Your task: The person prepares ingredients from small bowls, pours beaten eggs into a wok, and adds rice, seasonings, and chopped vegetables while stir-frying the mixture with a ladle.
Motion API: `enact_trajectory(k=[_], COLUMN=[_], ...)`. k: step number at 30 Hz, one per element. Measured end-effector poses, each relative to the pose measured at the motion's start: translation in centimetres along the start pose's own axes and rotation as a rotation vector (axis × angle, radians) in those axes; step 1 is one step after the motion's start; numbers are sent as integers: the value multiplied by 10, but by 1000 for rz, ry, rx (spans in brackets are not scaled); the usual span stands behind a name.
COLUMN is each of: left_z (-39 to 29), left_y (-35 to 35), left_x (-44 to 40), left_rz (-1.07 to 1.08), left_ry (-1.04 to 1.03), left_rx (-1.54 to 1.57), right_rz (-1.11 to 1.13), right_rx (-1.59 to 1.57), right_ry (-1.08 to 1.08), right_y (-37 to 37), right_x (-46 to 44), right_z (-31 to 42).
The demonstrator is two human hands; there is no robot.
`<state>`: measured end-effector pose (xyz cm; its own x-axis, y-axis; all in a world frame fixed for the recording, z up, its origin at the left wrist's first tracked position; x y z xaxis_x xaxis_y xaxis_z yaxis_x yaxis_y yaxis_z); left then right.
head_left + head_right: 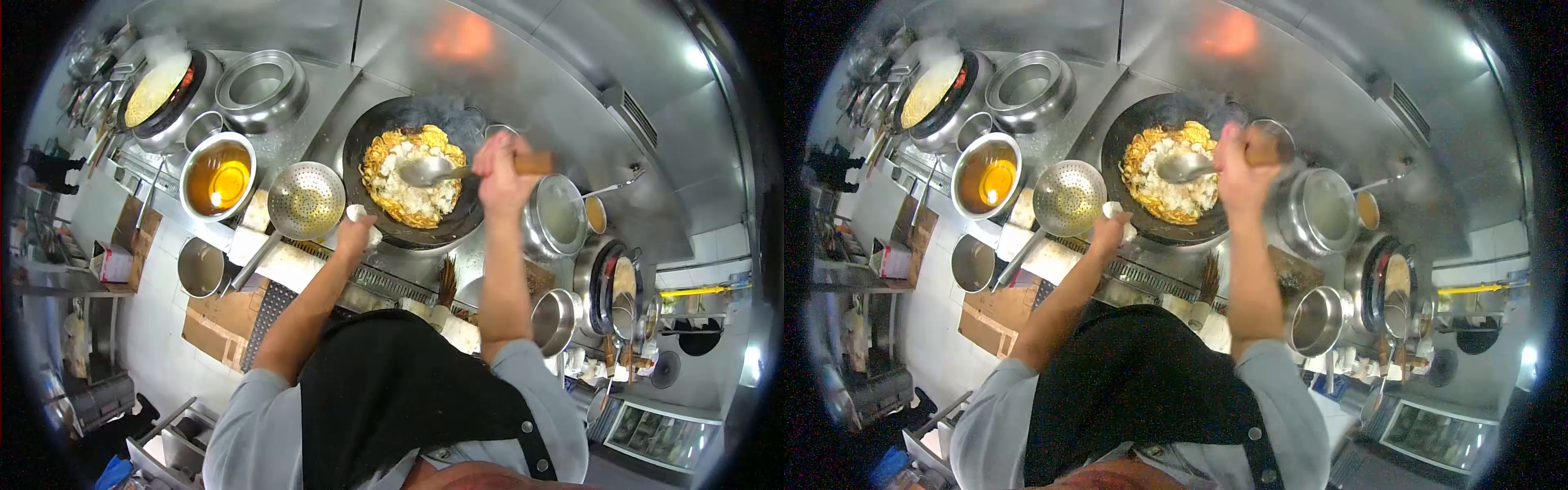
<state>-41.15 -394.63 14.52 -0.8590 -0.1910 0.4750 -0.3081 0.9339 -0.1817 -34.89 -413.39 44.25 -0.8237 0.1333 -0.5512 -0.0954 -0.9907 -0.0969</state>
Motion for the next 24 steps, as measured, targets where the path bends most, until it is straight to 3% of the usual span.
enact_trajectory(k=[1, 2, 5, 6, 7, 9, 11, 12, 13, 16, 17, 20, 21, 23, 24], left_z=[-11, -27, -25, -26, -27, -24, -20, -22, -22, -6, 1, -16, -18, -14, -11], left_y=[-3, -4, -1, 1, 1, 2, 4, 3, 5, 3, 2, 6, 4, 1, 0], left_x=[9, 28, 21, 18, 15, 12, 8, 8, 7, -3, -8, 1, 1, 2, -1], left_rz=[2, 34, 7, 80, 153, 152, 233, 254, 234, 229, 224, 310, 367, 331, 306], left_ry=[2, 78, 155, 154, 152, 194, 199, 200, 206, 192, 163, 162, 169, 196, 140], left_rx=[11, 53, 89, 75, 66, 7, 27, 16, -28, -15, 35, -33, 5, 1, 38], right_rz=[-78, 70, 100, 4, -6, -36, 15, 83, -54, -44, -45, 85, -144, -229, -229], right_rx=[-73, -124, 79, 137, 27, -147, 206, 212, 317, 69, 77, 490, 457, 303, 307], right_ry=[58, -56, -70, -97, 31, 48, -60, -25, -109, 31, 34, 11, -68, 7, 3], right_y=[0, -4, -15, -15, -7, -8, -13, -16, -19, -3, -1, 20, 39, 35, 49], right_x=[11, 18, 5, 9, 12, 32, 39, 30, 30, 58, 61, 62, 41, 13, 15], right_z=[-1, -60, -7, 21, 27, 1, -50, -34, -2, 53, 37, -35, -41, 38, 35])
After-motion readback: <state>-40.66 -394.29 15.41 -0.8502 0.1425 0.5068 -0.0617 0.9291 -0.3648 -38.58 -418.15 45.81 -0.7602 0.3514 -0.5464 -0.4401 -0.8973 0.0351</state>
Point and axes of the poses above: each hand's wrist, its own x-axis away from the middle knuckle, its own y-axis out of the back of the hand, z = x × y, the point moved 4 cm from there along -x, towards the middle knuckle, and after that the axes turned 2 degrees about y, right-handed, at the moved point
